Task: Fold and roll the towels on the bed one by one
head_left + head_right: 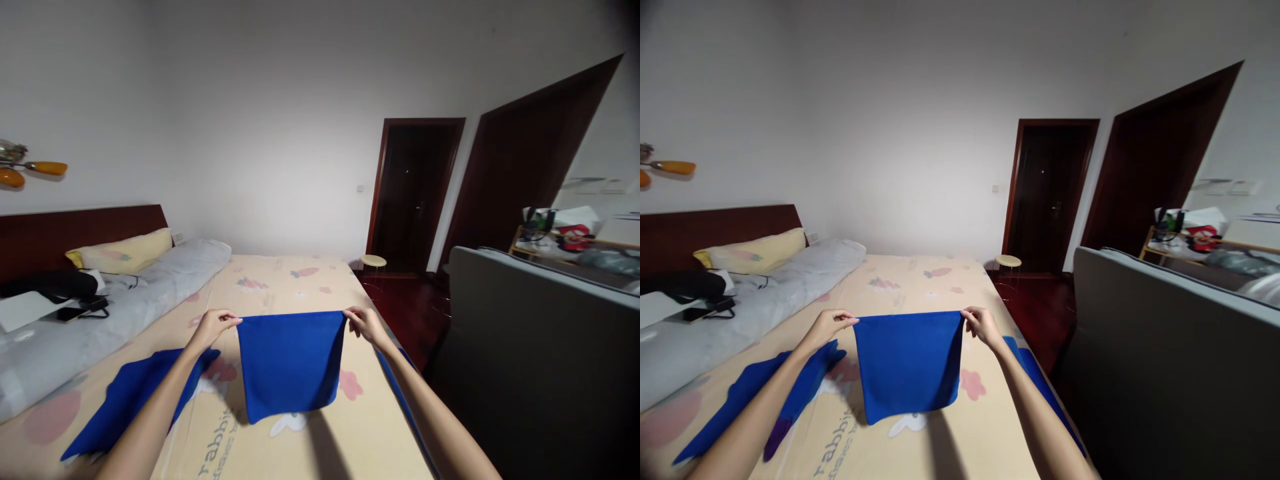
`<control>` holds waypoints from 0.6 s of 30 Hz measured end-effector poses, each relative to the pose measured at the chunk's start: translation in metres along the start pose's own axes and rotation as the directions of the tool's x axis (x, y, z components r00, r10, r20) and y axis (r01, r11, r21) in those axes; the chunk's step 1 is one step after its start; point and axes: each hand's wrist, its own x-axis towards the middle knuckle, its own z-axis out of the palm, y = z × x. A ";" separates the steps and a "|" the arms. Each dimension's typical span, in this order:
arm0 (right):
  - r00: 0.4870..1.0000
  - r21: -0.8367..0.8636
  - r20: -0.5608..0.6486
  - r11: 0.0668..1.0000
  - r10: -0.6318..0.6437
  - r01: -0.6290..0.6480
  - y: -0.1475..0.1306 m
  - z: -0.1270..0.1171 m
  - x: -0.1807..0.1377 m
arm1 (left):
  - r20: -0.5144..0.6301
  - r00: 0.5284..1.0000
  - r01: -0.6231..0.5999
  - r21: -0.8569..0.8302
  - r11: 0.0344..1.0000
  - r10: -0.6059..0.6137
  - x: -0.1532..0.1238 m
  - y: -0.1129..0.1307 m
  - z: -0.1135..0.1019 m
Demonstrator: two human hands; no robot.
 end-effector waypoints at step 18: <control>0.971 0.142 -0.235 0.990 0.034 -0.001 0.064 0.030 0.040 | -0.175 0.983 -0.049 0.017 0.999 0.051 0.053 -0.076 0.057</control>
